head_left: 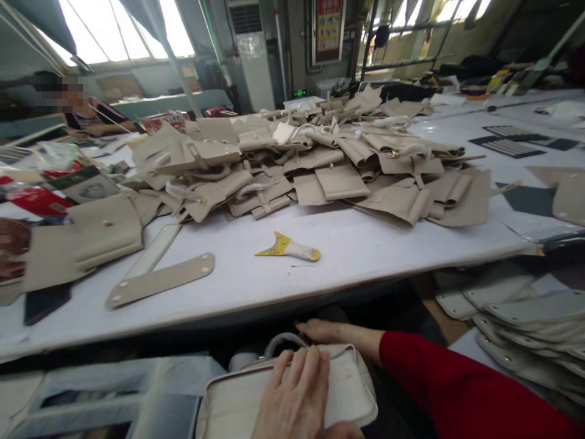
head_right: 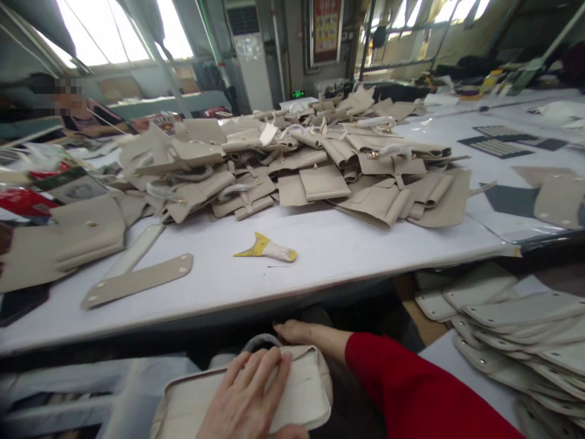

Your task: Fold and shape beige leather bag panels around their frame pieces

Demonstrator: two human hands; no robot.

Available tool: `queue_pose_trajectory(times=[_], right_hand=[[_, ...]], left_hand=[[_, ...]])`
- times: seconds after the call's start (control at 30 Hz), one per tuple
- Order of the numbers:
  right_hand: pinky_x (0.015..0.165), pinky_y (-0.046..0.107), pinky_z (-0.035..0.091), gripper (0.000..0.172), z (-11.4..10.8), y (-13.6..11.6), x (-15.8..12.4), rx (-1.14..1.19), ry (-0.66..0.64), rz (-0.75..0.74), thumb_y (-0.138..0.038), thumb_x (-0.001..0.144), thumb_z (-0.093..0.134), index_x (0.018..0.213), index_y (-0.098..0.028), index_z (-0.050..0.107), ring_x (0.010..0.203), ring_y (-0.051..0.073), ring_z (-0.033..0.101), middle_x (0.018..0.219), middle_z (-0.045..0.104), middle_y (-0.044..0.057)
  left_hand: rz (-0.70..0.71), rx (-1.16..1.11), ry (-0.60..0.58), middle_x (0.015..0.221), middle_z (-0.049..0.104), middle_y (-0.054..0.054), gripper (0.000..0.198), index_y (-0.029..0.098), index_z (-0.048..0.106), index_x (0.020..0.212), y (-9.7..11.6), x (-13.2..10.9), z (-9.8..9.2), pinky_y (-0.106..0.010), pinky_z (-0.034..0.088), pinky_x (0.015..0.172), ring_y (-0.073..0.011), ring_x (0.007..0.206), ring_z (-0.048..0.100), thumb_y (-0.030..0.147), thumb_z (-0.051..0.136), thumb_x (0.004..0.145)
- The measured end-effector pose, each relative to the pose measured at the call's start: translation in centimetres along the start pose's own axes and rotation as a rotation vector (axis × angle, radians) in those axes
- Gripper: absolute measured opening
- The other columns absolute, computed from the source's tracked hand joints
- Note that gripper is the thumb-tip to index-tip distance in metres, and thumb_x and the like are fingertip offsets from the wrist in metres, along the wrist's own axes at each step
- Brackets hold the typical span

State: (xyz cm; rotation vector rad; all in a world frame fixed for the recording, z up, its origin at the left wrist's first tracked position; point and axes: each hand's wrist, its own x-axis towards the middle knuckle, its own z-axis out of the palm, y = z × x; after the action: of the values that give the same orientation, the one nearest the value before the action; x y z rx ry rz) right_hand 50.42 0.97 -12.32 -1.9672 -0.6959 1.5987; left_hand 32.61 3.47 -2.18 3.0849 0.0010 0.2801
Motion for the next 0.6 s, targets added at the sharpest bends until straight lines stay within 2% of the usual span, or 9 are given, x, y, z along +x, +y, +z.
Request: queue_pose_trajectory(times=[0.13,0.23,0.33,0.4,0.47,0.5,0.57,0.6], right_hand=[[0.069,0.031,0.052,0.048,-0.8,-5.0,-1.7,-0.014,-0.046,-0.118,-0.054,0.101,0.042,0.086,-0.014,0.065,0.069,0.014,0.062,0.08,0.066,0.002],[0.07,0.029,0.049,0.054,0.2,-7.6,-3.9,-0.039,-0.074,-0.238,-0.052,0.103,0.036,0.079,-0.015,0.068,0.069,0.013,0.061,0.077,0.068,0.004],[0.074,0.029,0.047,0.059,1.6,-8.3,-5.4,-0.098,-0.041,-0.273,-0.051,0.102,0.034,0.072,-0.014,0.069,0.07,0.015,0.061,0.075,0.069,0.006],[0.074,0.03,0.047,0.064,2.2,-7.9,-5.6,-0.142,0.005,-0.272,-0.055,0.101,0.03,0.072,-0.013,0.069,0.07,0.017,0.062,0.074,0.069,0.008],[0.073,0.031,0.047,0.067,2.5,-7.5,-5.5,-0.189,0.042,-0.297,-0.061,0.099,0.028,0.074,-0.014,0.069,0.072,0.019,0.062,0.074,0.069,0.008],[0.073,0.031,0.046,0.068,2.6,-7.3,-5.5,-0.215,0.054,-0.32,-0.064,0.098,0.028,0.074,-0.015,0.068,0.074,0.02,0.061,0.075,0.069,0.008],[0.074,0.031,0.045,0.069,2.9,-7.2,-5.3,-0.274,0.065,-0.365,-0.067,0.096,0.027,0.071,-0.017,0.067,0.075,0.02,0.06,0.075,0.068,0.007],[0.074,0.032,0.044,0.069,3.0,-7.3,-5.3,-0.306,0.069,-0.381,-0.068,0.096,0.026,0.069,-0.017,0.066,0.075,0.021,0.059,0.075,0.068,0.007]], left_hand=[[-0.149,-0.125,-0.025,0.122,0.064,-0.01,0.073,0.015,0.06,0.127,1.0,0.2,-0.4,-0.046,0.036,0.105,-0.0296,0.11,0.057,0.073,0.052,0.084],[-0.23,-0.275,-0.064,0.122,0.064,-0.008,0.069,0.018,0.059,0.129,1.4,0.3,-1.1,-0.049,0.033,0.11,-0.031,0.114,0.056,0.07,0.056,0.084],[-0.277,-0.417,-0.076,0.129,0.062,-0.008,0.062,0.021,0.059,0.128,1.7,0.2,-2.3,-0.05,0.026,0.116,-0.0306,0.123,0.052,0.062,0.065,0.082],[-0.284,-0.508,-0.072,0.124,0.064,-0.006,0.048,0.023,0.064,0.119,1.5,-0.1,-3.6,-0.048,0.024,0.117,-0.0286,0.123,0.052,0.054,0.069,0.083],[-0.309,-0.613,-0.026,0.114,0.069,-0.003,0.026,0.024,0.069,0.105,0.2,-0.7,-4.9,-0.043,0.028,0.113,-0.0247,0.117,0.055,0.044,0.062,0.091],[-0.362,-0.69,0.009,0.111,0.07,-0.002,0.022,0.025,0.071,0.101,-0.9,-1.2,-5.4,-0.04,0.031,0.11,-0.0229,0.115,0.056,0.039,0.056,0.095],[-0.561,-0.873,0.08,0.112,0.07,-0.002,0.027,0.025,0.072,0.099,-4.2,-2.7,-5.7,-0.034,0.034,0.105,-0.0212,0.113,0.055,0.035,0.047,0.098],[-0.726,-0.986,0.093,0.114,0.069,-0.003,0.027,0.024,0.072,0.099,-6.1,-3.7,-5.4,-0.033,0.033,0.105,-0.022,0.114,0.054,0.038,0.05,0.096]])
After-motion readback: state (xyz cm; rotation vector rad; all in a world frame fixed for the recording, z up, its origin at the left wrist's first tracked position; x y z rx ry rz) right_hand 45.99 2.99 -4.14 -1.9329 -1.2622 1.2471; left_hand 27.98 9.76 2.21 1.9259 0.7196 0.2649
